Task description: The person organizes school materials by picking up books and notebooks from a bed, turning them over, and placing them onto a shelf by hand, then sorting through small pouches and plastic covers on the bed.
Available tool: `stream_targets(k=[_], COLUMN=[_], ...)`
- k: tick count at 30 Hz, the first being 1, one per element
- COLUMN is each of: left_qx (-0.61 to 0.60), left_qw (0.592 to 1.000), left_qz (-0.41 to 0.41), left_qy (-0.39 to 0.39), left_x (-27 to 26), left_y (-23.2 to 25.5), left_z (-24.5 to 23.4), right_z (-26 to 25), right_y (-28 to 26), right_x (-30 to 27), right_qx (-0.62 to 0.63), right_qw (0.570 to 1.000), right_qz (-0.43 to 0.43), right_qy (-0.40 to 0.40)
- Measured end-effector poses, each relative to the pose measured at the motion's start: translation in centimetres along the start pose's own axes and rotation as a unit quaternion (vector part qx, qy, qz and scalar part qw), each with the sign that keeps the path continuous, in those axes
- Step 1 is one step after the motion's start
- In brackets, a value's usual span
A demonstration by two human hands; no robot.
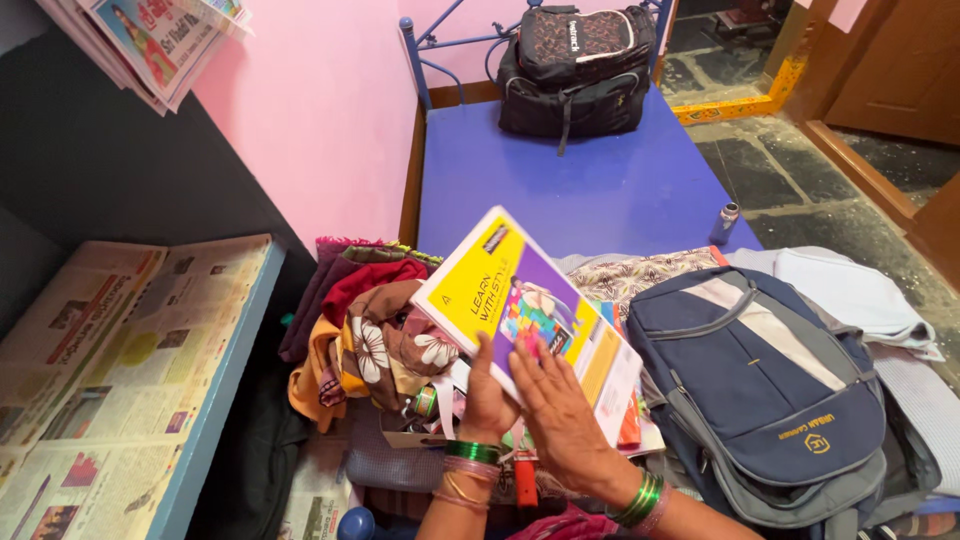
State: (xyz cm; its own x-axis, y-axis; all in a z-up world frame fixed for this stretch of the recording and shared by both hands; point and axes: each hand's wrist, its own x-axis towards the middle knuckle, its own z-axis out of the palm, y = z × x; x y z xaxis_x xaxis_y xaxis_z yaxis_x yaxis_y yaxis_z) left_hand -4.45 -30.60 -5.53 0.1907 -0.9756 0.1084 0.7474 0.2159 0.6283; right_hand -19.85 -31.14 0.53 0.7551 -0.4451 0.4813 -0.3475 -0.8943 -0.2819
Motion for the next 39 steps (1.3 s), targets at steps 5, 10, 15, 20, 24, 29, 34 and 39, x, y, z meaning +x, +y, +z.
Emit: stream_targets(k=[5,10,15,20,24,29,34,39], left_qx=[-0.110,-0.082,-0.082,-0.044,-0.090,-0.063,-0.076,-0.170], left_qw=[0.993,0.997,0.997,0.999,0.991,0.996,0.997,0.975], left_qz=[0.016,-0.004,-0.016,-0.001,-0.080,-0.041,-0.014,0.023], left_qy=[0.033,0.008,0.001,0.020,-0.064,-0.050,-0.003,-0.144], left_x=[-1.6,-2.7,-2.7,-3.1,-3.3,-3.5,-2.9,-2.0], left_y=[2.7,1.7,1.3,1.4,0.9,1.1,2.9,5.5], left_z=[2.7,3.2,3.5,5.5,5.3,4.6,1.8,-1.6], right_z=[0.0,-0.3,-1.4,-0.8,-2.4,-3.7,-0.5,-0.4], right_y=[1.5,7.4,7.2,1.4,3.4,9.1,13.9,14.9], right_x=[0.7,4.5,5.9,4.8,7.3,9.0,4.6,0.7], right_qx=[0.066,0.037,0.074,-0.003,-0.026,0.045,0.411,0.692], right_qw=[0.994,0.992,0.989,0.988,0.990,0.990,0.866,0.671], right_qz=[-0.083,-0.021,0.015,-0.122,-0.122,-0.010,0.282,0.252], right_qy=[0.004,0.117,0.123,0.090,0.064,0.135,0.028,-0.087])
